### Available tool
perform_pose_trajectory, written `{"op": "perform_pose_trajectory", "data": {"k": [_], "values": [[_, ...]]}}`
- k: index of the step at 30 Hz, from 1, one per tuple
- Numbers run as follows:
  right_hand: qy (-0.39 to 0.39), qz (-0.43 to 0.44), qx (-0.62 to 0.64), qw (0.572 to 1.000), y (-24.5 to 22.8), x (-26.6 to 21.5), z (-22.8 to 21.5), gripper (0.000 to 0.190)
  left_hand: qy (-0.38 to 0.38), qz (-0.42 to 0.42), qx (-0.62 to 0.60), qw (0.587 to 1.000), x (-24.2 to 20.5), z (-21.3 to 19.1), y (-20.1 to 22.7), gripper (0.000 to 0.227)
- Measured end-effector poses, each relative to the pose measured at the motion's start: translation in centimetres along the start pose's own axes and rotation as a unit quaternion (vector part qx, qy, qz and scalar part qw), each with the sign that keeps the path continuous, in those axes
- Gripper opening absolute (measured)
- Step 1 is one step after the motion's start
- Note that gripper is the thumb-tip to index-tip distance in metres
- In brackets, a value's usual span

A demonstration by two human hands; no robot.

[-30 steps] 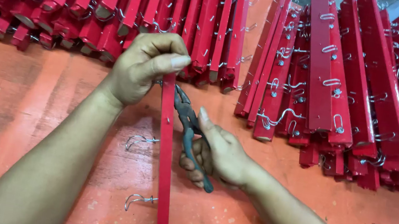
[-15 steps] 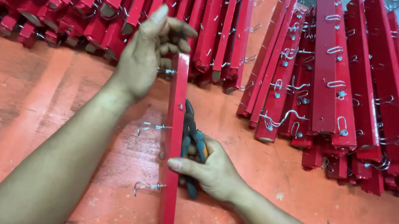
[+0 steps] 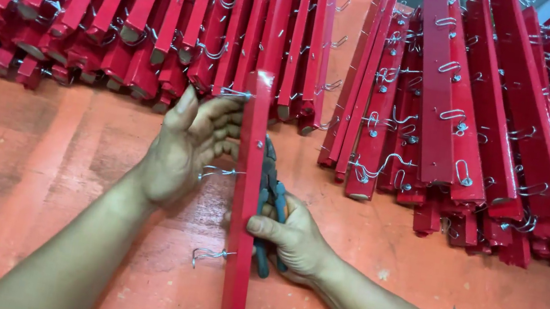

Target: Adjusting metal hooks on red bars using pliers

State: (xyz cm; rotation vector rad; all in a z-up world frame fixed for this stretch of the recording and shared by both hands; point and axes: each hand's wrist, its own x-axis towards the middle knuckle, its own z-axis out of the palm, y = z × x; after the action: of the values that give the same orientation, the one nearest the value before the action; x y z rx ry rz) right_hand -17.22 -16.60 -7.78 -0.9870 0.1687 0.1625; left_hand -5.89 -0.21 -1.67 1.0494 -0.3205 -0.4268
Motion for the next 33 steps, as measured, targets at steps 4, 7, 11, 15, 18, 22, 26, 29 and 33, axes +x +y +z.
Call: {"op": "perform_pose_trajectory", "data": {"k": [4,7,11,15,18,22,26,29,33], "values": [[-0.004,0.013,0.02,1.0,-0.7,-0.7,2.3,0.031,-0.013,-0.016,-0.015,1.0,-0.7,1.2,0.6,0.095],[-0.014,0.012,0.014,1.0,-0.4,-0.7,2.0,0.029,-0.022,-0.024,0.006,0.999,-0.7,1.4,0.7,0.094],[-0.017,0.021,-0.017,0.999,0.5,-0.5,1.0,0.03,0.01,-0.036,-0.043,0.998,-0.7,1.1,0.0,0.081],[-0.01,0.021,-0.025,0.999,-1.1,-1.1,3.4,0.03,0.029,-0.007,-0.07,0.997,-0.2,-0.8,-2.7,0.055],[-0.025,0.014,-0.033,0.999,-0.2,-0.9,2.2,0.031,0.036,0.013,-0.025,0.999,-1.7,1.2,-0.8,0.057],[-0.07,0.017,-0.092,0.993,-1.1,-0.1,-0.2,0.039,0.014,0.046,-0.075,0.996,-1.8,1.5,-0.6,0.061],[-0.175,-0.012,-0.371,0.912,-9.2,-0.2,0.7,0.046,-0.005,0.066,-0.107,0.992,-1.8,1.1,-0.7,0.062],[-0.229,0.019,-0.502,0.834,-14.2,-0.3,0.5,0.042,-0.019,0.073,-0.106,0.991,-1.7,0.7,-1.5,0.063],[-0.316,0.1,-0.494,0.804,-16.8,-0.5,-0.7,0.027,-0.063,0.076,-0.082,0.992,-1.0,0.4,-2.2,0.06]]}}
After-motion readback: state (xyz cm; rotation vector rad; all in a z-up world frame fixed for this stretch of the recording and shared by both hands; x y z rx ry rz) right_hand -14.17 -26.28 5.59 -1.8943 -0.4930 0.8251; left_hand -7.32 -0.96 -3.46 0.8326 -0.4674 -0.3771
